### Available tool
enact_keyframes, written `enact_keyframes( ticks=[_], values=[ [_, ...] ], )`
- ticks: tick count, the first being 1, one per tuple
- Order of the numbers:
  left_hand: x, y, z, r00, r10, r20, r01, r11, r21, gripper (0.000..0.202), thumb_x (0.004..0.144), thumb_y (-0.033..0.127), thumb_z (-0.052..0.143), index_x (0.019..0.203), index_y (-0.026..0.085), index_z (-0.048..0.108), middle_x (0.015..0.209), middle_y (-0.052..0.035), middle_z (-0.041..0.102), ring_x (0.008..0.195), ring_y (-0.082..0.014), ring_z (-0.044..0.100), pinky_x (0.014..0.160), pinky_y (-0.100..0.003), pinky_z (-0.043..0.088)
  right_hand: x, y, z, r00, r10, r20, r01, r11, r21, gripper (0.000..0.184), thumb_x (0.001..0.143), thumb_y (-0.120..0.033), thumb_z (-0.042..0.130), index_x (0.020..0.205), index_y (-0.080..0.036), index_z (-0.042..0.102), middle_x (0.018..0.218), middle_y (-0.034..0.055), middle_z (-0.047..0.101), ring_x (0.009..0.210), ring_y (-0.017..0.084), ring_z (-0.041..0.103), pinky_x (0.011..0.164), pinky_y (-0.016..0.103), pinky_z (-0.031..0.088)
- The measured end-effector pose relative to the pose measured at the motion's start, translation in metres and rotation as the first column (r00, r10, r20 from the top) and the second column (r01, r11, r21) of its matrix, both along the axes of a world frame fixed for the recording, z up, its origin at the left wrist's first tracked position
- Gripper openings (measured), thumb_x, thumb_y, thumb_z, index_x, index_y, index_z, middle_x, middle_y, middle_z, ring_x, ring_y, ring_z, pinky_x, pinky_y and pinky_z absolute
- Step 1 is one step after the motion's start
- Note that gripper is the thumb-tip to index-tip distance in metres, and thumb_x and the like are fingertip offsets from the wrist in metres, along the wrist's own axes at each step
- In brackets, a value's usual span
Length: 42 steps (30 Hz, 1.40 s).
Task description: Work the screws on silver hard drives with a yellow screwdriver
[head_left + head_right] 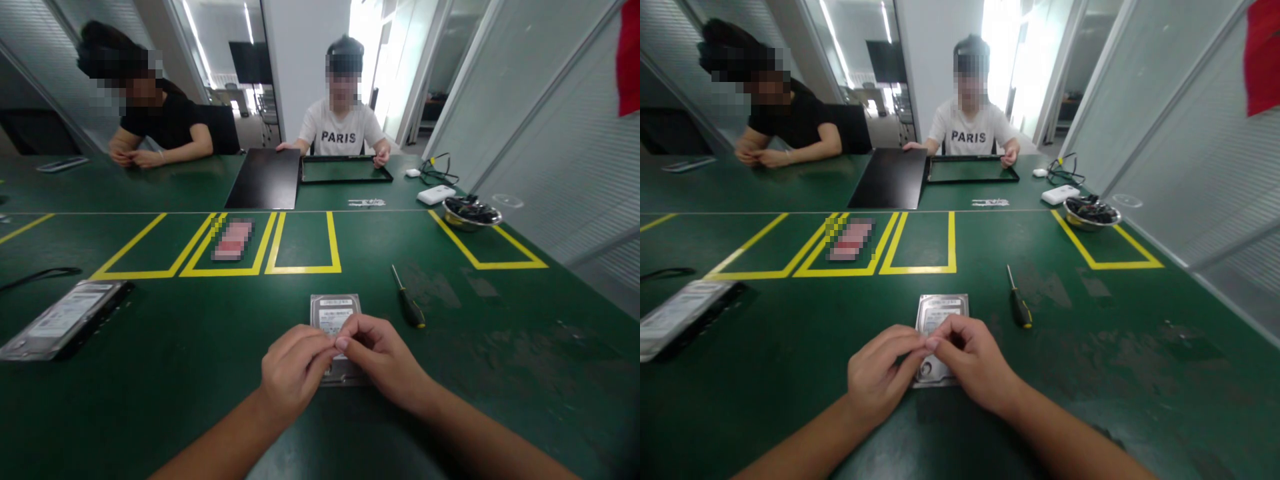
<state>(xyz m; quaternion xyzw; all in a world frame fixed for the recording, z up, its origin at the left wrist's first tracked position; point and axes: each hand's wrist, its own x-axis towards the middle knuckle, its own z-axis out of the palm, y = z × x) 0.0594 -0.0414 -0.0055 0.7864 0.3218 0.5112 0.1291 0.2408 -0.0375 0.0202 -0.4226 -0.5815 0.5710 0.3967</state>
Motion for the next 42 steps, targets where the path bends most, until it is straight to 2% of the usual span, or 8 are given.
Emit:
enact_keyframes(
  ticks=[4, 7, 11, 13, 15, 22, 31, 42],
  values=[
    [-0.001, 0.001, 0.004, 0.999, 0.042, -0.024, -0.042, 0.999, -0.016, 0.013, 0.088, 0.009, 0.063, 0.096, 0.018, 0.067, 0.086, -0.0036, 0.073, 0.079, -0.0146, 0.069, 0.073, -0.024, 0.055, 0.003, -0.002, 0.002, 0.999, 0.018, 0.049, -0.02, 0.999, 0.048, 0.022, 0.091, -0.037, 0.062, 0.084, -0.017, 0.069, 0.079, 0.0017, 0.066, 0.075, 0.015, 0.059, 0.071, 0.028, 0.046],
    [-0.002, 0.002, 0.002, 0.991, 0.131, -0.019, -0.133, 0.979, -0.155, 0.007, 0.089, 0.014, 0.06, 0.091, 0.017, 0.066, 0.083, -0.0033, 0.071, 0.077, -0.0152, 0.067, 0.072, -0.025, 0.053, 0.006, -0.004, 0.0, 0.982, -0.029, 0.188, -0.018, 0.97, 0.242, 0.017, 0.094, -0.028, 0.056, 0.095, -0.019, 0.07, 0.091, 0.0041, 0.07, 0.085, 0.017, 0.063, 0.079, 0.031, 0.048],
    [-0.003, 0.008, -0.005, 0.968, 0.207, 0.14, -0.119, 0.875, -0.47, 0.01, 0.091, 0.024, 0.058, 0.087, 0.017, 0.063, 0.077, -0.0017, 0.066, 0.07, -0.0143, 0.063, 0.066, -0.025, 0.05, 0.008, -0.006, -0.011, 0.818, -0.178, 0.547, -0.221, 0.781, 0.584, 0.017, 0.094, -0.02, 0.05, 0.093, -0.017, 0.067, 0.087, 0.0067, 0.066, 0.08, 0.018, 0.058, 0.074, 0.033, 0.046],
    [-0.004, 0.013, -0.006, 0.942, 0.241, 0.235, -0.065, 0.815, -0.576, 0.013, 0.091, 0.027, 0.059, 0.084, 0.016, 0.061, 0.073, -0.0008, 0.064, 0.067, -0.0137, 0.061, 0.063, -0.024, 0.048, 0.007, -0.007, -0.015, 0.693, -0.236, 0.681, -0.399, 0.661, 0.636, 0.02, 0.094, -0.019, 0.048, 0.092, -0.016, 0.067, 0.085, 0.0076, 0.065, 0.077, 0.02, 0.055, 0.072, 0.036, 0.044],
    [-0.005, 0.018, -0.006, 0.921, 0.266, 0.284, -0.027, 0.772, -0.635, 0.013, 0.089, 0.027, 0.061, 0.082, 0.016, 0.06, 0.069, 0.0005, 0.062, 0.064, -0.0128, 0.059, 0.062, -0.023, 0.047, 0.004, -0.008, -0.017, 0.626, -0.231, 0.745, -0.509, 0.602, 0.615, 0.02, 0.095, -0.022, 0.048, 0.095, -0.017, 0.067, 0.086, 0.0075, 0.065, 0.078, 0.021, 0.054, 0.072, 0.037, 0.044],
    [-0.008, 0.027, -0.003, 0.894, 0.273, 0.357, 0.077, 0.69, -0.72, 0.011, 0.087, 0.027, 0.062, 0.088, 0.016, 0.061, 0.073, 0.001, 0.065, 0.066, -0.0118, 0.06, 0.065, -0.022, 0.047, 0.003, -0.011, -0.015, 0.604, -0.127, 0.787, -0.572, 0.618, 0.539, 0.038, 0.089, -0.043, 0.06, 0.116, -0.016, 0.063, 0.112, 0.0123, 0.064, 0.106, 0.029, 0.054, 0.093, 0.047, 0.045],
    [-0.013, 0.031, 0.001, 0.912, 0.241, 0.332, 0.077, 0.694, -0.716, 0.016, 0.09, 0.03, 0.061, 0.083, 0.016, 0.059, 0.069, 0.0034, 0.059, 0.065, -0.0098, 0.055, 0.065, -0.02, 0.044, 0.004, -0.01, -0.024, 0.568, -0.109, 0.816, -0.598, 0.626, 0.5, 0.058, 0.091, -0.045, 0.056, 0.139, -0.014, 0.05, 0.146, 0.0154, 0.049, 0.138, 0.034, 0.038, 0.116, 0.051, 0.029],
    [-0.018, 0.034, -0.002, 0.925, 0.206, 0.32, 0.101, 0.677, -0.729, 0.014, 0.086, 0.029, 0.065, 0.086, 0.016, 0.061, 0.072, 0.0025, 0.06, 0.066, -0.0105, 0.057, 0.064, -0.021, 0.044, 0.005, -0.01, -0.026, 0.561, -0.117, 0.82, -0.596, 0.63, 0.498, 0.06, 0.091, -0.045, 0.055, 0.141, -0.015, 0.049, 0.148, 0.0141, 0.049, 0.139, 0.034, 0.038, 0.119, 0.052, 0.027]
  ],
)
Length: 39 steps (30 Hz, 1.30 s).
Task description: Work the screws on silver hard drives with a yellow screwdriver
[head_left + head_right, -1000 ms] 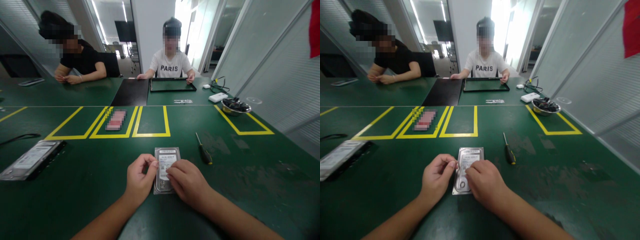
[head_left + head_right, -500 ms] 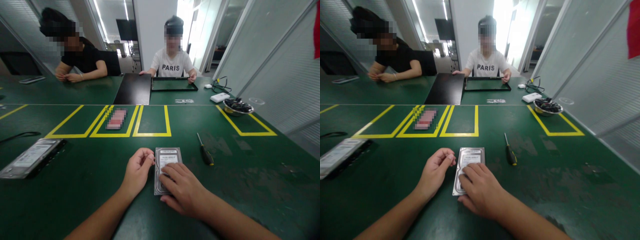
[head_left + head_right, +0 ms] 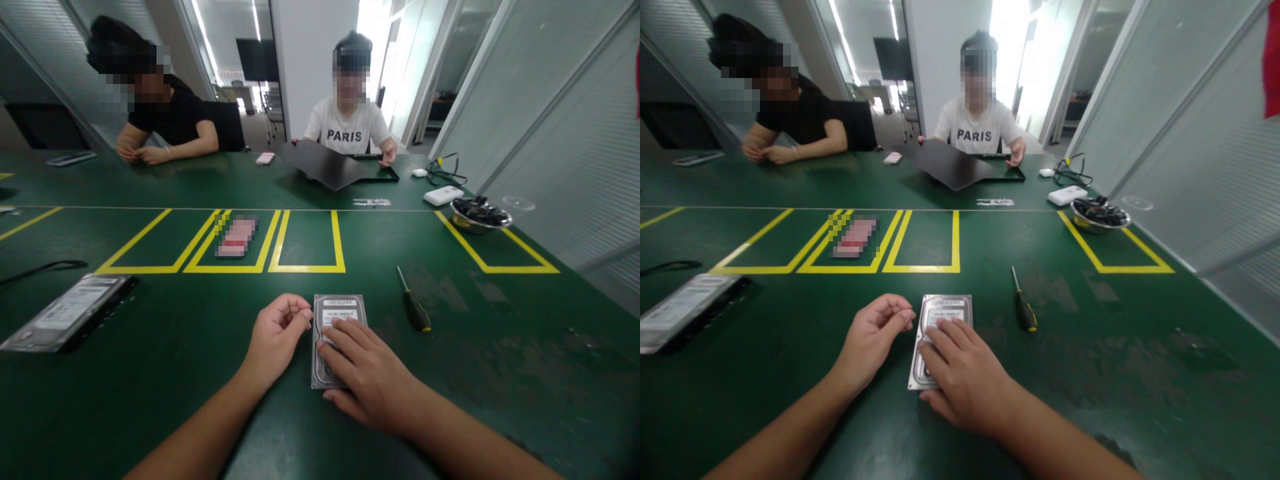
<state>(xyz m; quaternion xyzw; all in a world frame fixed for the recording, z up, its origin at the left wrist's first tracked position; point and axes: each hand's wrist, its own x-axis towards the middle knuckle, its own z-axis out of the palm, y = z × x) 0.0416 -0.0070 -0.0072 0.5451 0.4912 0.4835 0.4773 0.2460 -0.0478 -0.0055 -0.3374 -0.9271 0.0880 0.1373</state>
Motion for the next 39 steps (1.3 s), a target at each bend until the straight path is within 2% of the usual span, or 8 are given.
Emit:
enact_keyframes(
  ticks=[6, 12, 15, 19, 23, 33, 39],
  values=[
    [-0.004, 0.004, -0.001, 0.984, -0.125, -0.129, 0.125, 0.992, -0.008, 0.016, 0.09, 0.032, 0.06, 0.088, 0.016, 0.06, 0.075, 0.0015, 0.06, 0.071, -0.0125, 0.057, 0.069, -0.024, 0.045, 0.001, 0.003, 0.002, 1.0, 0.014, 0.013, -0.014, 1.0, -0.013, 0.06, 0.09, -0.046, 0.056, 0.141, -0.015, 0.049, 0.147, 0.0135, 0.05, 0.138, 0.033, 0.039, 0.12, 0.051, 0.025],
    [-0.013, 0.008, 0.006, 0.943, -0.23, -0.242, 0.234, 0.972, -0.013, 0.016, 0.092, 0.031, 0.058, 0.088, 0.016, 0.063, 0.077, 0.0011, 0.061, 0.072, -0.013, 0.056, 0.068, -0.024, 0.045, 0.001, 0.003, 0.001, 1.0, 0.016, 0.006, -0.016, 1.0, -0.003, 0.059, 0.091, -0.046, 0.054, 0.141, -0.016, 0.049, 0.148, 0.0134, 0.049, 0.139, 0.033, 0.039, 0.12, 0.052, 0.025],
    [-0.017, 0.01, 0.01, 0.893, -0.295, -0.341, 0.306, 0.952, -0.022, 0.015, 0.092, 0.03, 0.058, 0.089, 0.017, 0.064, 0.077, 0.0013, 0.062, 0.072, -0.0132, 0.057, 0.068, -0.024, 0.044, 0.001, 0.002, 0.001, 1.0, 0.017, 0.005, -0.017, 1.0, -0.005, 0.058, 0.091, -0.046, 0.054, 0.14, -0.016, 0.05, 0.147, 0.0134, 0.05, 0.138, 0.033, 0.039, 0.119, 0.052, 0.026],
    [-0.021, 0.013, 0.012, 0.789, -0.338, -0.512, 0.405, 0.914, 0.02, 0.009, 0.09, 0.023, 0.061, 0.086, 0.018, 0.067, 0.081, 0.0008, 0.064, 0.076, -0.0135, 0.057, 0.07, -0.025, 0.042, 0.002, 0.003, 0.002, 1.0, 0.02, 0.017, -0.02, 1.0, -0.017, 0.059, 0.091, -0.046, 0.054, 0.142, -0.017, 0.048, 0.147, 0.0135, 0.049, 0.138, 0.033, 0.039, 0.119, 0.053, 0.026],
    [-0.023, 0.015, 0.011, 0.718, -0.371, -0.589, 0.49, 0.87, 0.05, 0.009, 0.089, 0.021, 0.063, 0.083, 0.018, 0.069, 0.08, 0.001, 0.063, 0.076, -0.0128, 0.057, 0.071, -0.024, 0.041, 0.002, 0.004, 0.002, 1.0, 0.024, 0.008, -0.024, 1.0, -0.01, 0.059, 0.091, -0.046, 0.054, 0.141, -0.015, 0.049, 0.146, 0.0132, 0.05, 0.138, 0.033, 0.039, 0.12, 0.052, 0.026],
    [-0.026, 0.019, 0.008, 0.682, -0.361, -0.635, 0.543, 0.832, 0.111, 0.014, 0.09, 0.024, 0.064, 0.079, 0.017, 0.07, 0.078, -0.0004, 0.066, 0.075, -0.0132, 0.06, 0.072, -0.025, 0.042, 0.003, 0.004, 0.002, 1.0, 0.023, -0.005, -0.024, 1.0, -0.002, 0.058, 0.089, -0.045, 0.058, 0.138, -0.015, 0.051, 0.144, 0.0127, 0.052, 0.136, 0.032, 0.041, 0.119, 0.051, 0.028],
    [-0.025, 0.019, 0.007, 0.697, -0.358, -0.621, 0.523, 0.847, 0.099, 0.01, 0.085, 0.018, 0.065, 0.076, 0.017, 0.07, 0.074, 0.0006, 0.065, 0.071, -0.012, 0.06, 0.069, -0.023, 0.042, 0.004, 0.004, 0.002, 1.0, 0.027, 0.001, -0.027, 1.0, 0.007, 0.061, 0.088, -0.046, 0.059, 0.14, -0.014, 0.05, 0.145, 0.0126, 0.051, 0.136, 0.032, 0.041, 0.119, 0.05, 0.027]
  ],
)
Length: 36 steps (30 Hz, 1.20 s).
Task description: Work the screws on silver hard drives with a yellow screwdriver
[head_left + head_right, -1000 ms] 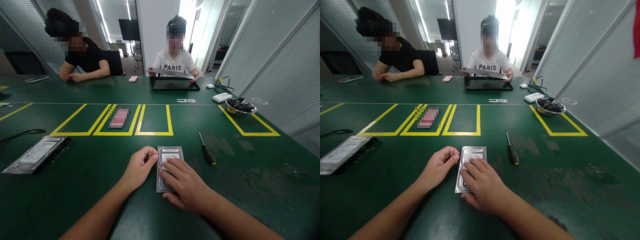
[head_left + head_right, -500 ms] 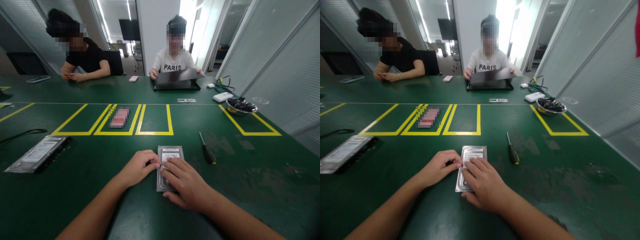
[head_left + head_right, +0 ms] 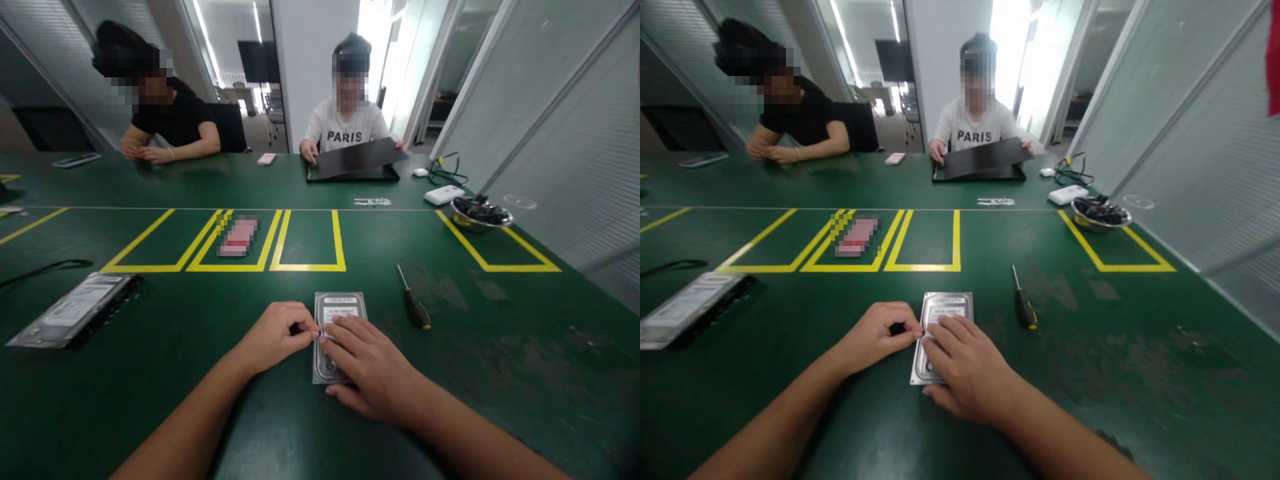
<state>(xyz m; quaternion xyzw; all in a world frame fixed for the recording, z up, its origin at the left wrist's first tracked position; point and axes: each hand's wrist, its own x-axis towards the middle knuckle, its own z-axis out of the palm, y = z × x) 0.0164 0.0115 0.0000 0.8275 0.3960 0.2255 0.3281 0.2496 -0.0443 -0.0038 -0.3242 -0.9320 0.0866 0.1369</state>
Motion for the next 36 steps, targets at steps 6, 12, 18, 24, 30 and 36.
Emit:
enact_keyframes(
  ticks=[6, 12, 18, 24, 30, 36],
  values=[
    [0.002, -0.001, 0.0, 0.997, 0.052, 0.063, -0.045, 0.993, -0.106, 0.005, 0.08, 0.015, 0.065, 0.077, 0.016, 0.069, 0.075, 0.0017, 0.064, 0.07, -0.011, 0.058, 0.066, -0.022, 0.043, -0.001, 0.0, 0.001, 0.999, 0.011, 0.035, -0.012, 1.0, 0.017, 0.064, 0.088, -0.046, 0.061, 0.142, -0.013, 0.048, 0.146, 0.0141, 0.05, 0.137, 0.033, 0.04, 0.12, 0.05, 0.027],
    [0.001, -0.001, -0.002, 0.993, 0.064, 0.104, -0.04, 0.976, -0.213, 0.005, 0.081, 0.019, 0.065, 0.08, 0.015, 0.069, 0.076, 0.0008, 0.064, 0.07, -0.0115, 0.056, 0.066, -0.022, 0.043, -0.005, -0.004, 0.002, 0.997, -0.003, 0.076, 0.001, 0.999, 0.033, 0.065, 0.089, -0.045, 0.062, 0.142, -0.01, 0.046, 0.147, 0.0175, 0.048, 0.138, 0.036, 0.038, 0.118, 0.053, 0.029],
    [0.0, 0.001, -0.002, 0.994, 0.054, 0.099, -0.025, 0.964, -0.265, 0.009, 0.083, 0.022, 0.066, 0.085, 0.015, 0.071, 0.079, -0.0006, 0.066, 0.072, -0.0124, 0.057, 0.067, -0.024, 0.044, -0.002, -0.004, 0.022, 0.996, -0.083, 0.038, 0.084, 0.996, -0.012, 0.038, 0.093, -0.042, 0.056, 0.122, -0.017, 0.06, 0.128, 0.0118, 0.061, 0.12, 0.031, 0.052, 0.104, 0.05, 0.044],
    [0.0, 0.002, 0.0, 0.996, 0.032, 0.081, -0.012, 0.972, -0.237, 0.011, 0.082, 0.021, 0.066, 0.088, 0.017, 0.073, 0.082, -0.0018, 0.068, 0.074, -0.013, 0.06, 0.069, -0.024, 0.046, 0.03, 0.015, 0.05, 0.76, -0.598, 0.255, 0.572, 0.802, 0.175, 0.017, 0.094, -0.023, 0.046, 0.094, -0.017, 0.062, 0.096, 0.0115, 0.062, 0.088, 0.029, 0.06, 0.074, 0.043, 0.052],
    [0.0, 0.001, 0.002, 0.997, 0.02, 0.078, -0.001, 0.974, -0.226, 0.012, 0.082, 0.019, 0.065, 0.089, 0.016, 0.074, 0.083, -0.0023, 0.07, 0.075, -0.0131, 0.061, 0.07, -0.024, 0.047, 0.066, 0.028, 0.047, 0.484, -0.72, 0.497, 0.771, 0.62, 0.147, 0.024, 0.093, -0.031, 0.05, 0.111, -0.016, 0.055, 0.104, 0.0136, 0.06, 0.095, 0.034, 0.066, 0.068, 0.041, 0.053],
    [-0.001, 0.001, 0.002, 0.997, 0.016, 0.07, -0.001, 0.977, -0.213, 0.012, 0.083, 0.02, 0.064, 0.089, 0.017, 0.074, 0.085, -0.0025, 0.07, 0.077, -0.0137, 0.062, 0.073, -0.026, 0.048, 0.066, 0.032, 0.034, 0.484, -0.684, 0.545, 0.789, 0.611, 0.066, 0.032, 0.094, -0.029, 0.044, 0.123, -0.015, 0.049, 0.103, 0.0152, 0.064, 0.087, 0.033, 0.071, 0.063, 0.04, 0.051]
  ],
)
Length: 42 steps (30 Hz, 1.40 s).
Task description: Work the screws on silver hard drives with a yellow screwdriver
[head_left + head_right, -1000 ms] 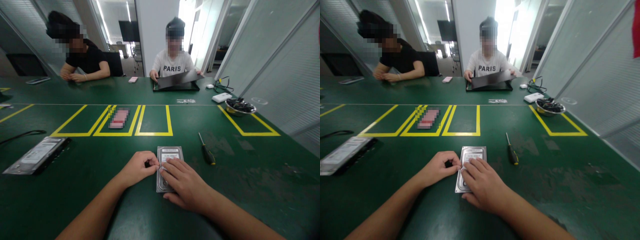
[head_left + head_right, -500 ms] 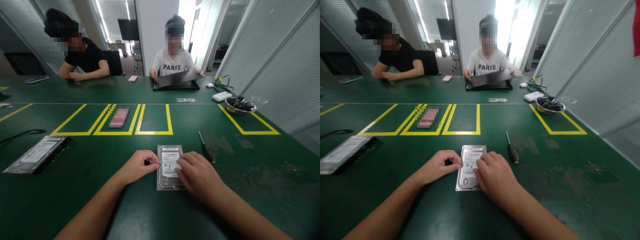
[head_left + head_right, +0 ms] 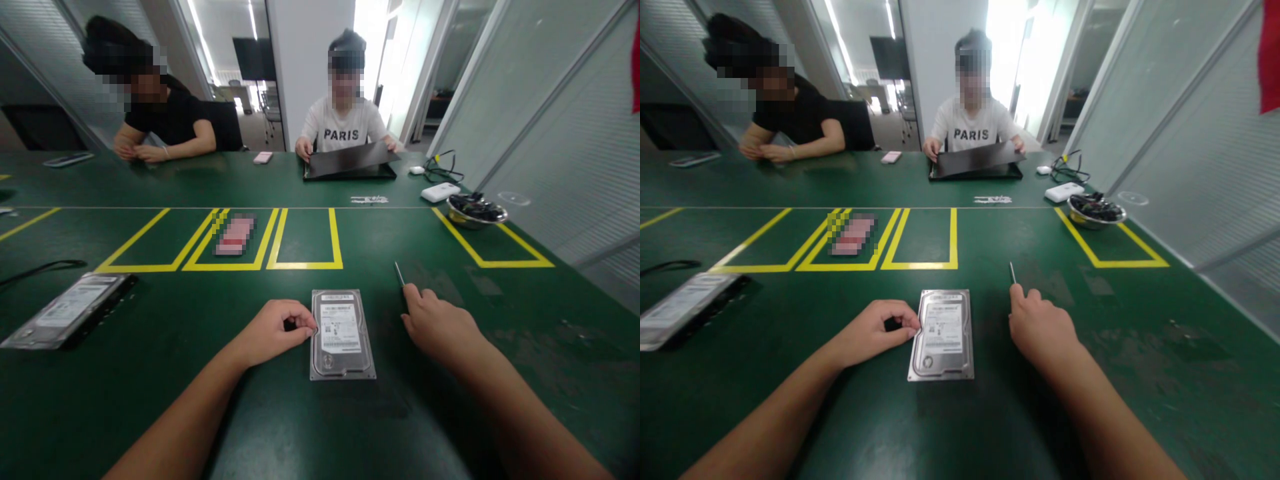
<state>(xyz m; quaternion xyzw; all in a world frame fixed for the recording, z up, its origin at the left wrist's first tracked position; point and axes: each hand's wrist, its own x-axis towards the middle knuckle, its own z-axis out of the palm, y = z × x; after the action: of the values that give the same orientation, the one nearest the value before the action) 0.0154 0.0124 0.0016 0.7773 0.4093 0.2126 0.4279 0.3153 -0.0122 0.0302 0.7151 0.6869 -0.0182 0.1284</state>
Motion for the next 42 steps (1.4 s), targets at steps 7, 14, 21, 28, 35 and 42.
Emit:
enact_keyframes(
  ticks=[7, 14, 21, 28, 35, 42],
  values=[
    [0.0, -0.001, -0.002, 1.0, 0.018, 0.007, -0.017, 1.0, -0.021, 0.011, 0.083, 0.02, 0.064, 0.089, 0.016, 0.072, 0.084, -0.0019, 0.069, 0.076, -0.0132, 0.061, 0.071, -0.024, 0.047, -0.001, 0.002, 0.01, 1.0, -0.019, 0.002, 0.019, 1.0, 0.019, 0.029, 0.093, -0.023, 0.041, 0.119, -0.018, 0.052, 0.094, 0.0125, 0.067, 0.083, 0.031, 0.071, 0.06, 0.036, 0.048],
    [0.0, 0.0, -0.003, 1.0, 0.012, 0.025, -0.011, 0.998, -0.055, 0.01, 0.083, 0.021, 0.064, 0.089, 0.016, 0.07, 0.084, -0.0017, 0.068, 0.077, -0.0131, 0.06, 0.071, -0.025, 0.046, 0.005, 0.005, 0.021, 0.994, -0.043, -0.098, 0.073, 0.941, 0.331, 0.025, 0.093, -0.032, 0.041, 0.105, -0.019, 0.059, 0.1, 0.0109, 0.063, 0.081, 0.027, 0.066, 0.059, 0.034, 0.045],
    [0.001, 0.0, -0.003, 0.999, 0.026, 0.02, -0.024, 0.996, -0.09, 0.01, 0.083, 0.023, 0.064, 0.088, 0.015, 0.069, 0.083, -0.0024, 0.068, 0.077, -0.0137, 0.059, 0.072, -0.026, 0.047, 0.021, 0.0, 0.058, 0.658, 0.249, -0.711, 0.156, 0.878, 0.452, 0.033, 0.086, -0.04, 0.061, 0.111, -0.018, 0.063, 0.075, 0.0021, 0.062, 0.062, 0.017, 0.058, 0.056, 0.031, 0.047],
    [0.0, 0.001, -0.002, 0.999, 0.022, 0.024, -0.02, 0.994, -0.106, 0.011, 0.084, 0.023, 0.064, 0.089, 0.015, 0.069, 0.084, -0.0019, 0.066, 0.076, -0.0138, 0.058, 0.071, -0.026, 0.046, -0.031, -0.015, 0.093, 0.291, 0.475, -0.83, 0.023, 0.864, 0.503, 0.019, 0.095, -0.033, 0.056, 0.11, -0.022, 0.06, 0.101, 0.0045, 0.068, 0.074, 0.013, 0.064, 0.059, 0.024, 0.052],
    [-0.001, 0.001, -0.003, 0.999, 0.022, 0.042, -0.018, 0.995, -0.097, 0.007, 0.084, 0.022, 0.063, 0.085, 0.016, 0.066, 0.079, 0.0003, 0.062, 0.073, -0.013, 0.055, 0.068, -0.025, 0.044, -0.069, -0.009, 0.1, 0.342, 0.601, -0.723, -0.178, 0.796, 0.578, 0.02, 0.096, -0.03, 0.055, 0.114, -0.021, 0.057, 0.099, 0.0031, 0.066, 0.083, 0.015, 0.064, 0.069, 0.026, 0.051],
    [-0.001, 0.001, -0.003, 0.999, 0.011, 0.053, -0.006, 0.995, -0.095, 0.007, 0.084, 0.022, 0.063, 0.083, 0.016, 0.063, 0.077, 0.0012, 0.06, 0.072, -0.0128, 0.054, 0.068, -0.025, 0.043, -0.09, 0.006, 0.078, 0.362, 0.628, -0.689, -0.301, 0.778, 0.551, 0.018, 0.095, -0.027, 0.053, 0.111, -0.018, 0.055, 0.084, -0.0007, 0.062, 0.072, 0.012, 0.056, 0.064, 0.025, 0.04]
  ],
)
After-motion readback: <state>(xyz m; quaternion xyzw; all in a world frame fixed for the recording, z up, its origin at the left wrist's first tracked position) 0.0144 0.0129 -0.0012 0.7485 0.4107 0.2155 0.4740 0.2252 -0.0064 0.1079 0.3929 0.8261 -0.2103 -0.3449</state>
